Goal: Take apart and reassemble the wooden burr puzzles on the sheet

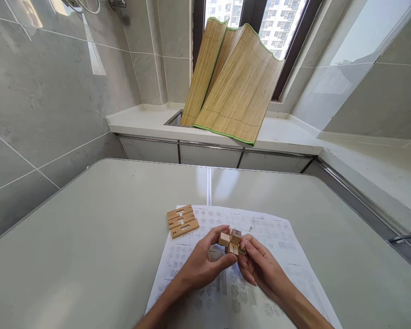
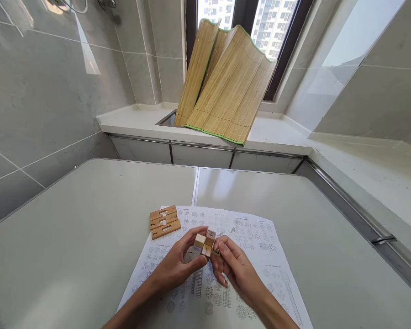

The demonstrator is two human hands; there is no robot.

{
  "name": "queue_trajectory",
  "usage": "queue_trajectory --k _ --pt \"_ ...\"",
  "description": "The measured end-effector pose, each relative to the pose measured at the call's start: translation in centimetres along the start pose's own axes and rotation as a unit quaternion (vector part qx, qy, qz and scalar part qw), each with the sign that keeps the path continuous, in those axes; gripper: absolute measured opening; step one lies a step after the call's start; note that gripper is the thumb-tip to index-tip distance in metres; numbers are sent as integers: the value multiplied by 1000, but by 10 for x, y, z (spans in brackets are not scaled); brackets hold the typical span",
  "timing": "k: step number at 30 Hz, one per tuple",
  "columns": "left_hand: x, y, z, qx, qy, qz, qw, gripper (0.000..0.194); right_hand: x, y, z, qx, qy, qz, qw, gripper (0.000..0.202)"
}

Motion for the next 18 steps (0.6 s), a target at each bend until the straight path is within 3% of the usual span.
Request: queue_trajectory --k 3,9,18 --pt "0 1 2 -1 30 -19 999 57 -7 6 6 -31 -9 -39 999 35" --pt "8 3 9 -11 7 32 999 56 -10 7 -3 5 97 -115 989 37" --pt "5 6 13 -28 -17 92 995 53 -3 9 -12 50 246 -58 966 35"
Point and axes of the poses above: each hand's wrist, its own y-axis away from the middle knuckle, its own x-axis out of the back of the hand, z = x × y, the point moved 8 cm from there along -y, towards the middle knuckle, and after that the axes turned 11 degrees about x, right-handed, at the moved point
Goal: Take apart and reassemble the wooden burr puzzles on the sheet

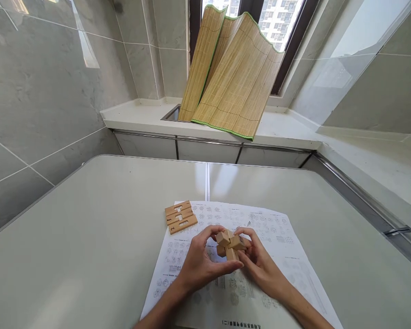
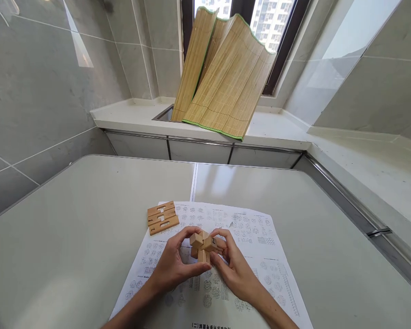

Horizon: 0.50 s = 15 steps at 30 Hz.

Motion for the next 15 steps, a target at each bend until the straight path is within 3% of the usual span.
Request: queue_trajectory --k 7,15 --pt "-1 0 -3 -2 -17 27 999 41 3 1 6 7 28 72 997 37" --pt "-3 2 -4 16 5 17 1000 39 1 0 4 -14 35 52 998 36"
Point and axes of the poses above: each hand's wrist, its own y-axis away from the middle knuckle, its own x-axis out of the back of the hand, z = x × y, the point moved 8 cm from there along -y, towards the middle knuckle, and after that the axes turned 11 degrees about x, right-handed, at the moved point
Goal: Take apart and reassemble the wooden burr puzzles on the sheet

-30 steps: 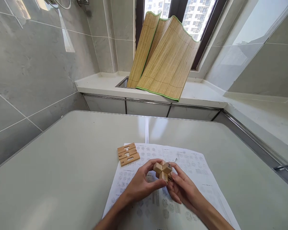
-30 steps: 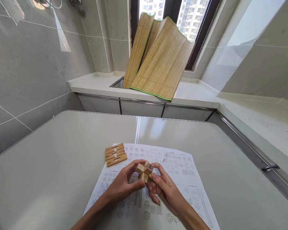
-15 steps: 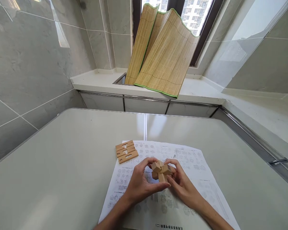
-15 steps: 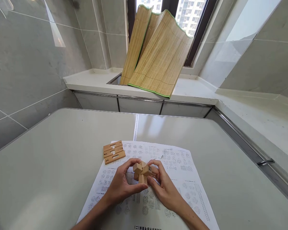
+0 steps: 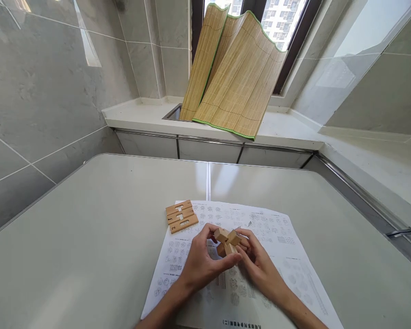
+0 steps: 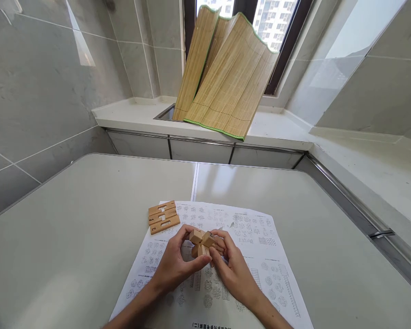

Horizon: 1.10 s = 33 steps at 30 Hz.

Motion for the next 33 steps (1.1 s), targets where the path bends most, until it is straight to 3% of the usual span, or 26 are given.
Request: queue_trajectory --k 5,11,15,22,25,28,33 --pt "1 -3 -8 24 33 8 999 37 6 2 -3 55 93 34 994 41" --pt "-3 -5 -14 50 79 -6 996 38 3 5 -7 146 218 35 964 74" --pt "-11 -2 -10 40 64 -47 996 35 5 5 -15 201 286 39 936 67" --pt "-7 -3 -11 38 82 -37 995 37 2 7 -38 305 361 40 880 78" --pt "6 -9 -20 67 128 4 989 45 2 5 -40 312 371 33 874 78" --pt "22 -13 -23 79 160 51 983 50 7 1 -36 280 368 40 886 72" --pt "26 -13 -19 55 136 51 988 50 9 -5 -21 214 391 21 895 70"
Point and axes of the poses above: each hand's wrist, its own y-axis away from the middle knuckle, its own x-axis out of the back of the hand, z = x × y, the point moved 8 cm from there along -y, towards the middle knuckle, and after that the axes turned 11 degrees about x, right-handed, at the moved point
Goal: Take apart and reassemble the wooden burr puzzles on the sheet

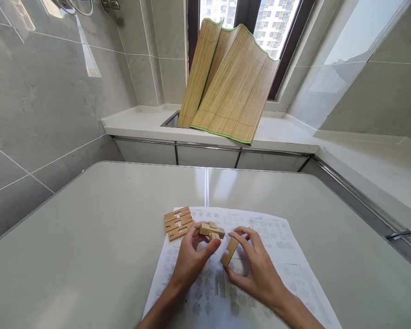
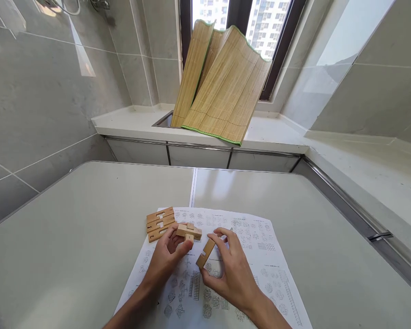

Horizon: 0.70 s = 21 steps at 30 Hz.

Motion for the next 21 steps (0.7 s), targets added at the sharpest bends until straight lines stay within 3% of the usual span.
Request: queue_trajectory --k 5,9,16,18,21 --pt "-5 4 -1 -34 -80 -9 996 50 -12 5 10 -30 13 -43 999 72" --pt "-8 8 5 -44 -127 -18 991 56 -10 5 12 -47 -16 -39 998 73" --pt "-21 16 15 -71 -168 -83 980 59 6 -4 8 -60 -161 17 985 18" --pt "-21 16 12 -71 -177 -85 978 62 7 -5 9 -72 -201 12 977 15" --pt "-14 13 11 -72 -191 -46 978 67 6 -3 14 -120 -265 -3 957 22"
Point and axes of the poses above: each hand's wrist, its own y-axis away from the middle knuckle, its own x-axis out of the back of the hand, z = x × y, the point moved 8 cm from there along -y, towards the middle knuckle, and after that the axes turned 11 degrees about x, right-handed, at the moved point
